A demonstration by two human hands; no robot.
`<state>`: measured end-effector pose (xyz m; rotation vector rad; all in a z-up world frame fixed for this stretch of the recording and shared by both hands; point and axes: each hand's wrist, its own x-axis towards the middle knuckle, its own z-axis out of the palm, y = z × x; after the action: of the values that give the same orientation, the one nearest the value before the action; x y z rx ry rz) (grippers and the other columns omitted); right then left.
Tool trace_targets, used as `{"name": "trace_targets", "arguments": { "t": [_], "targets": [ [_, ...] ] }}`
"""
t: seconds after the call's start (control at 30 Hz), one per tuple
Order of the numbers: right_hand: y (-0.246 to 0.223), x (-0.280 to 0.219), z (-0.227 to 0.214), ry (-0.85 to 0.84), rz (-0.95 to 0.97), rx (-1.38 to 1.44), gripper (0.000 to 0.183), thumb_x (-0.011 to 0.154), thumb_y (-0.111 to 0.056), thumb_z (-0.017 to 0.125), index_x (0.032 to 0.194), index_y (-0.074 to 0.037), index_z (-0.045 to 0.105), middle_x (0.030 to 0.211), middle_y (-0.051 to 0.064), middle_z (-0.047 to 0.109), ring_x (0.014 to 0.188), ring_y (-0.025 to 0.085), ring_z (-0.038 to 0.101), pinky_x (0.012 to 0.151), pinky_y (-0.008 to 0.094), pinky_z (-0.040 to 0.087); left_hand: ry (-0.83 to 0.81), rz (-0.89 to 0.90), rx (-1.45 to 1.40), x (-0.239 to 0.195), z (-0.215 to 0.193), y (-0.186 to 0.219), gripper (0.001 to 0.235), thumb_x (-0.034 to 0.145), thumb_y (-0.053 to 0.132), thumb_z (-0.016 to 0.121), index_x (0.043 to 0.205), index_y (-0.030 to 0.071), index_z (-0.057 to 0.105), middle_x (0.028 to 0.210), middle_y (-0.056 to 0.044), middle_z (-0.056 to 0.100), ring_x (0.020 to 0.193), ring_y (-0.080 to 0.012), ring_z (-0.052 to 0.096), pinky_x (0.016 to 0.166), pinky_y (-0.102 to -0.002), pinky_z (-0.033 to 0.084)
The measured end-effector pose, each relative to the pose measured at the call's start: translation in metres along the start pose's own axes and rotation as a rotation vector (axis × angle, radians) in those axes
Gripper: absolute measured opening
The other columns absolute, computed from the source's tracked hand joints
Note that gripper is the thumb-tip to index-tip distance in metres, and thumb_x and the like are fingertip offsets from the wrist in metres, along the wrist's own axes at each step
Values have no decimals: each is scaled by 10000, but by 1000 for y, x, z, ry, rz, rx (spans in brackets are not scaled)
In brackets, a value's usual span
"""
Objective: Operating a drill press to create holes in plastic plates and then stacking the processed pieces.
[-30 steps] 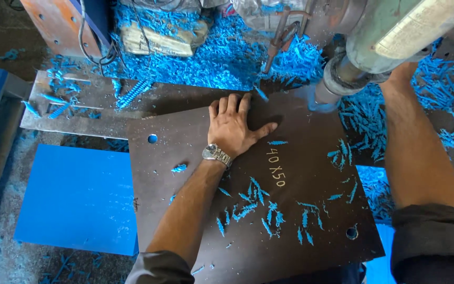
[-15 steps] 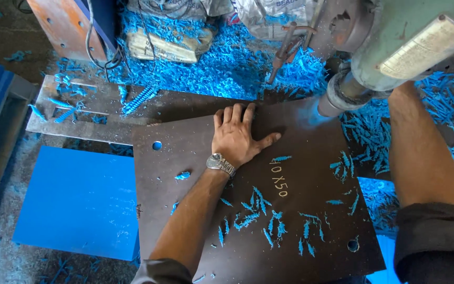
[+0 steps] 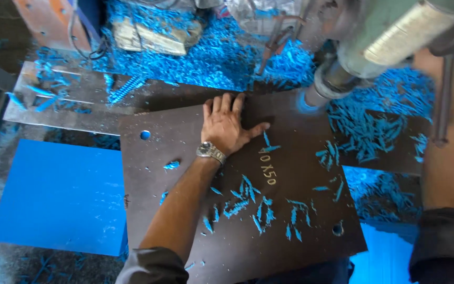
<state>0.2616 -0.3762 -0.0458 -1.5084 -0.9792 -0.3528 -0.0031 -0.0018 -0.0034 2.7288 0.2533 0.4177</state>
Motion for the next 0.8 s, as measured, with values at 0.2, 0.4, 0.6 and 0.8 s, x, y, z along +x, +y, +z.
{"name": "trace_targets", "arguments": {
  "t": [0.2,0.4,0.6,0.8],
  "targets": [
    [-41,-40,-40,33,-2,-2,288,1243,-288,490,1442,-91,423,1466,114,496,1379,267,500,1176,423,414,-45,2,54,2,-5,-2,1063,769,884,557,1435,56,526,1384,-205,510,1310,-365,429,1125,-562,246],
    [-83,-69,-89,67,6,-28,256,1245,-277,490,1410,-91,432,1432,110,500,1349,261,504,1153,415,414,-58,-10,48,0,-7,1,1062,776,868,569,1458,56,522,1416,-196,503,1333,-370,423,1150,-567,239],
    [-118,-94,-133,102,7,-58,225,1246,-266,490,1377,-90,441,1398,106,504,1320,256,507,1130,407,415,-49,12,71,2,-1,-3,1109,766,894,582,1431,9,515,1405,-224,490,1305,-390,408,1105,-578,227],
    [-146,-100,-188,127,-8,-106,196,1247,-255,489,1345,-90,451,1364,102,508,1291,251,511,1108,399,415,-28,7,57,2,-3,0,1085,770,877,590,1443,29,531,1410,-210,511,1326,-386,411,1129,-569,238]
  ]
}}
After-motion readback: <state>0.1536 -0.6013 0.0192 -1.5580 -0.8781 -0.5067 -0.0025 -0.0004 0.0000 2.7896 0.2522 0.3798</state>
